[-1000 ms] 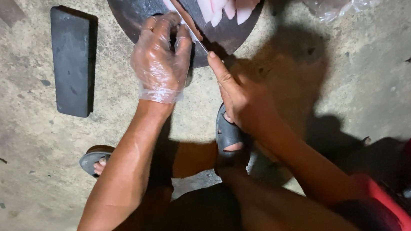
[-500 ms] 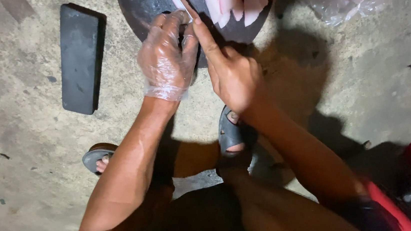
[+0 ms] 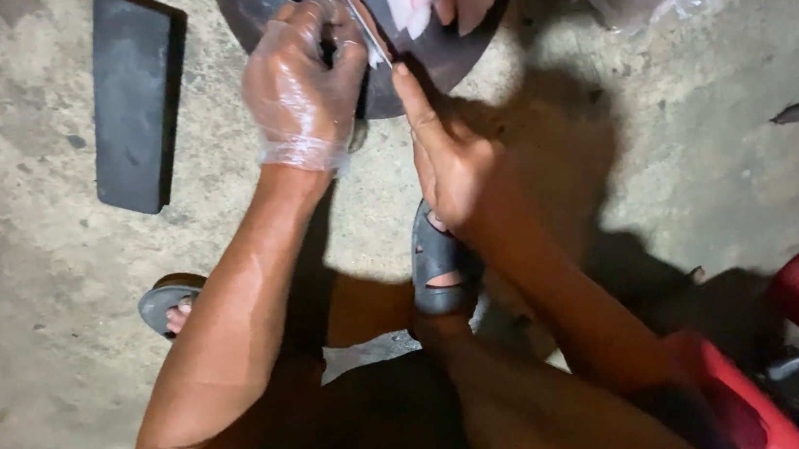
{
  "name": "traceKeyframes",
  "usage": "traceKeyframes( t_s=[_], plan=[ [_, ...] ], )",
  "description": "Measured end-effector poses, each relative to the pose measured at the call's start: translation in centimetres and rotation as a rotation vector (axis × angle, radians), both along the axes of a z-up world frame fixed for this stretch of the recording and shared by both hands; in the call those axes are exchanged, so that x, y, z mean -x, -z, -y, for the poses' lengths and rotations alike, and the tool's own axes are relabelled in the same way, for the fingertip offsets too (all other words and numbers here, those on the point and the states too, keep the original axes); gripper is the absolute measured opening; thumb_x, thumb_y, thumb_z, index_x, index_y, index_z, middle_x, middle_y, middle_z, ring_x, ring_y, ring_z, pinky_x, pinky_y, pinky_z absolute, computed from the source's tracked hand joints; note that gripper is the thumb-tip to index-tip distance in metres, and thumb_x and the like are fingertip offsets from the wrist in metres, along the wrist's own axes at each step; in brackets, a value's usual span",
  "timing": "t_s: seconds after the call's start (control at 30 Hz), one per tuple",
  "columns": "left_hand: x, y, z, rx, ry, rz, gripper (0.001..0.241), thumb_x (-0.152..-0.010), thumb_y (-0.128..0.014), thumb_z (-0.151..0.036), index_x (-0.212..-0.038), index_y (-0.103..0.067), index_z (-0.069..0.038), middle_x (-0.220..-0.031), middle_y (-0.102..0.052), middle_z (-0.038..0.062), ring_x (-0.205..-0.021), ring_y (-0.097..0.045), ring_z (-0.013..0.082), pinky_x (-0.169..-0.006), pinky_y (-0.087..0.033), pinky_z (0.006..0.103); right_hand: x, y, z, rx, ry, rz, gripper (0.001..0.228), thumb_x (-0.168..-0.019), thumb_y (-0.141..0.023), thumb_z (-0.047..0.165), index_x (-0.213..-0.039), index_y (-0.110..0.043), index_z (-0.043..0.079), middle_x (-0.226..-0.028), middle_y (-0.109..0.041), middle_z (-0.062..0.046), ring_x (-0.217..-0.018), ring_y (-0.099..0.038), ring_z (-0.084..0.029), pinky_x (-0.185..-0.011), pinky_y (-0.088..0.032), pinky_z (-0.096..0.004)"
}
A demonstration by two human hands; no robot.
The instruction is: Slicing raw meat into thin strips on a wooden cutting board using a large knife.
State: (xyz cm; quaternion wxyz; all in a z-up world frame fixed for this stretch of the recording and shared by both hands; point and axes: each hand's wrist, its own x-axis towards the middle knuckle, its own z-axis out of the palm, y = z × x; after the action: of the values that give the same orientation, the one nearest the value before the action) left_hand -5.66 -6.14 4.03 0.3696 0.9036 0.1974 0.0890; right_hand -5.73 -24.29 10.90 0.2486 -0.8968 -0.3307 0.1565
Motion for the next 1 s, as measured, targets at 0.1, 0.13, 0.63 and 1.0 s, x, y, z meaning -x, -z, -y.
traceKeyframes(
  t_s=[0.1, 0.13, 0.63, 1.0],
  plan=[
    [-0.1, 0.2, -0.1, -0.018, -0.009, -0.055, 0.007, -0.082, -0.072, -0.016, -0.088, -0.070, -0.020, -0.082, -0.067, -0.002, -0.065, -0.064, 0.0218, -0.047, -0.042, 0.0386, 2.8, 0.7, 1.2, 0.216, 0.145, -0.190, 0.059, -0.111, -0.060, 0.013, -0.164, -0.038, 0.025, -0.079, -0.056, -0.008, -0.050, -0.048, -0.024, -0.052, -0.045, -0.040],
    [0.0, 0.5, -0.1, -0.019, -0.006, -0.053, 0.007, -0.082, -0.072, -0.016, -0.088, -0.070, -0.020, -0.082, -0.067, -0.002, -0.065, -0.064, 0.0218, -0.047, -0.042, 0.0386, 3.4, 0.6, 1.7, 0.215, 0.148, -0.188, 0.059, -0.111, -0.060, 0.013, -0.164, -0.038, 0.025, -0.079, -0.056, -0.008, -0.050, -0.048, -0.024, -0.052, -0.045, -0.040],
    [0.8, 1.3, -2.4, 0.328, 0.095, 0.206, 0.008, -0.097, -0.056, 0.006, -0.099, -0.060, 0.000, -0.093, -0.070, 0.015, -0.080, -0.072, 0.0251, -0.074, -0.067, 0.0331, 8.3, -5.4, 9.1, 0.133, 0.361, -0.605, 0.057, -0.101, -0.055, 0.021, -0.157, -0.041, 0.021, -0.149, -0.062, -0.009, -0.123, -0.069, -0.027, -0.096, -0.052, -0.037],
    [-0.3, 3.4, -4.9, 0.081, -0.057, 0.002, 0.059, -0.080, -0.052, -0.002, -0.139, -0.050, -0.008, -0.105, -0.062, 0.007, -0.097, -0.067, 0.0251, -0.090, -0.056, 0.0391, 4.2, -3.5, 6.6, 0.201, 0.471, -0.750, 0.063, -0.099, -0.045, 0.046, -0.159, -0.038, 0.030, -0.116, -0.079, -0.006, -0.092, -0.076, -0.029, -0.083, -0.054, -0.039]
  ],
)
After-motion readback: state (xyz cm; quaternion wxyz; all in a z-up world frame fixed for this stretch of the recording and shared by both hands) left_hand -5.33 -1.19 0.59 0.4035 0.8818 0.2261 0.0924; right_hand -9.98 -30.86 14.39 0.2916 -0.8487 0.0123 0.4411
